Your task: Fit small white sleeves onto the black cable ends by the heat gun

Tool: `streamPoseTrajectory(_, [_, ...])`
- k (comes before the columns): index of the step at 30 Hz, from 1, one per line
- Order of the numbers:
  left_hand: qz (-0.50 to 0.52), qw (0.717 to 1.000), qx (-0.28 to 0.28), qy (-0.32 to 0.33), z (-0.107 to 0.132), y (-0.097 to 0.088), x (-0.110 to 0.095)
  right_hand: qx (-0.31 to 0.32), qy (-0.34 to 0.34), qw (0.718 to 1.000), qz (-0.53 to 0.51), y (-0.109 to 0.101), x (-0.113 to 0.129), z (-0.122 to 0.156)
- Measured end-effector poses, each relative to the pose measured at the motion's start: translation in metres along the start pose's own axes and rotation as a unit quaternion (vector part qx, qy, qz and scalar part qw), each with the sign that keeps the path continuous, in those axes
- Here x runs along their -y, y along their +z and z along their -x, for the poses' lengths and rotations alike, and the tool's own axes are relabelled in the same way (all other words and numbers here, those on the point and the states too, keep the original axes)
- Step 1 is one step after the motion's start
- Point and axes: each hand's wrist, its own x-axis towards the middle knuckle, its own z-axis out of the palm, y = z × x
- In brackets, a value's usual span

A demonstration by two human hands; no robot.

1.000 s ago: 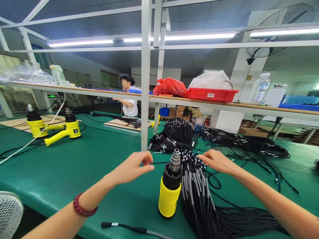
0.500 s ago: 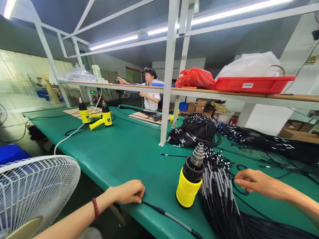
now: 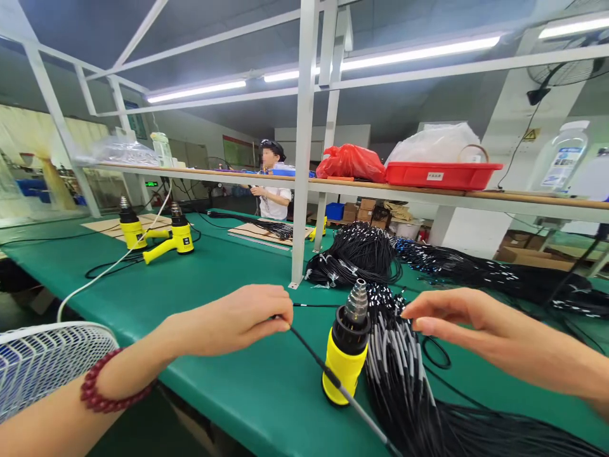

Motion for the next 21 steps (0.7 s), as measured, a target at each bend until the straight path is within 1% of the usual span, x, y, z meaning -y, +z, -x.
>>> streamPoseTrajectory(2, [-0.004,0.999,-0.039,0.034,-0.014,-0.017,-0.021,0.018,-0.036,0.999,-0.016,0.011,0.030,0.007])
streamPoseTrajectory(4, [-0.002,0.995,-0.075,0.066,-0.028,-0.027,-0.039,0.044,-0.057,0.997,-0.043,0.022,0.054,0.011])
streamPoseTrajectory(6, [0.002,0.991,-0.101,0.087,-0.042,-0.029,-0.052,0.078,-0.058,0.992,-0.086,0.030,0.068,0.010])
streamPoseTrajectory(8, [0.005,0.987,-0.124,0.099,-0.054,-0.027,-0.059,0.108,-0.041,0.982,-0.151,0.035,0.074,0.004])
streamPoseTrajectory(10, [0.007,0.984,-0.148,0.099,-0.062,-0.022,-0.058,0.100,-0.018,0.973,-0.206,0.036,0.073,-0.004])
streamPoseTrajectory(11, [0.007,0.983,-0.160,0.092,-0.064,-0.020,-0.056,0.082,-0.010,0.973,-0.215,0.036,0.071,-0.008])
streamPoseTrajectory(13, [0.005,0.982,-0.172,0.075,-0.068,-0.015,-0.048,0.042,-0.002,0.979,-0.200,0.033,0.066,-0.013])
streamPoseTrajectory(15, [-0.002,0.983,-0.170,0.063,-0.069,-0.011,-0.040,0.026,0.000,0.985,-0.172,0.029,0.063,-0.017])
streamPoseTrajectory(18, [0.000,0.987,-0.153,0.054,-0.070,-0.005,-0.031,0.026,-0.002,0.985,-0.169,0.024,0.059,-0.022])
streamPoseTrajectory(21, [0.016,0.989,-0.145,0.041,-0.071,0.002,-0.028,-0.018,-0.019,0.989,-0.148,0.023,0.055,-0.028])
